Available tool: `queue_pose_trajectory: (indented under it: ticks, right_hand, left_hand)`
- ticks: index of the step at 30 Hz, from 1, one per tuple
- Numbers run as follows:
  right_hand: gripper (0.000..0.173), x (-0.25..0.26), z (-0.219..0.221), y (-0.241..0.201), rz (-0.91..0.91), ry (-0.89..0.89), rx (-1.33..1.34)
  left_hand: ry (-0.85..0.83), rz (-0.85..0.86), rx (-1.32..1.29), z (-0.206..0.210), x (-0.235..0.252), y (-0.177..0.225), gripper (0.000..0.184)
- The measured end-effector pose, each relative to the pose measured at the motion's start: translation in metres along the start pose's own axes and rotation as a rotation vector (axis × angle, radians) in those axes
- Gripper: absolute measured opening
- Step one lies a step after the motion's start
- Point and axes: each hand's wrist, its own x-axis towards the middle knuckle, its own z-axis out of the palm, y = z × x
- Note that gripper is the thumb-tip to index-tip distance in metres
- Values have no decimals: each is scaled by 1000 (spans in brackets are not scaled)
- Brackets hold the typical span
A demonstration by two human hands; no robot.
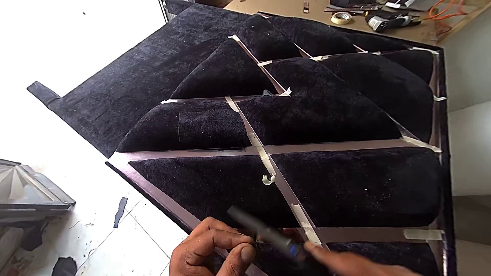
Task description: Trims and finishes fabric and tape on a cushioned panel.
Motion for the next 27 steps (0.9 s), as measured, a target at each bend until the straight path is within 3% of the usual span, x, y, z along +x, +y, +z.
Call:
queue_pose_trajectory:
  ticks: [4,8,12,20,27]
  right_hand:
    - [65,21,-39,60,308,224,-208]
    - [50,36,-49,129,444,276,-526]
    - [44,42,-53,132,431,202,-619]
    - [50,49,-82,110,376,-178,-806]
    - [43,68,-85,108,513,-242,-826]
  left_hand:
    - [21,-46,-32,-15,-4,-3,11]
    - [6,-99,-11,-26,-9,-6,12]
    - [-19,-159,26,-35,-16,-8,14]
    - [-68,-194,77,-49,-28,-22,14]
    - [-127,-186,75,-59,-31,-30,13]
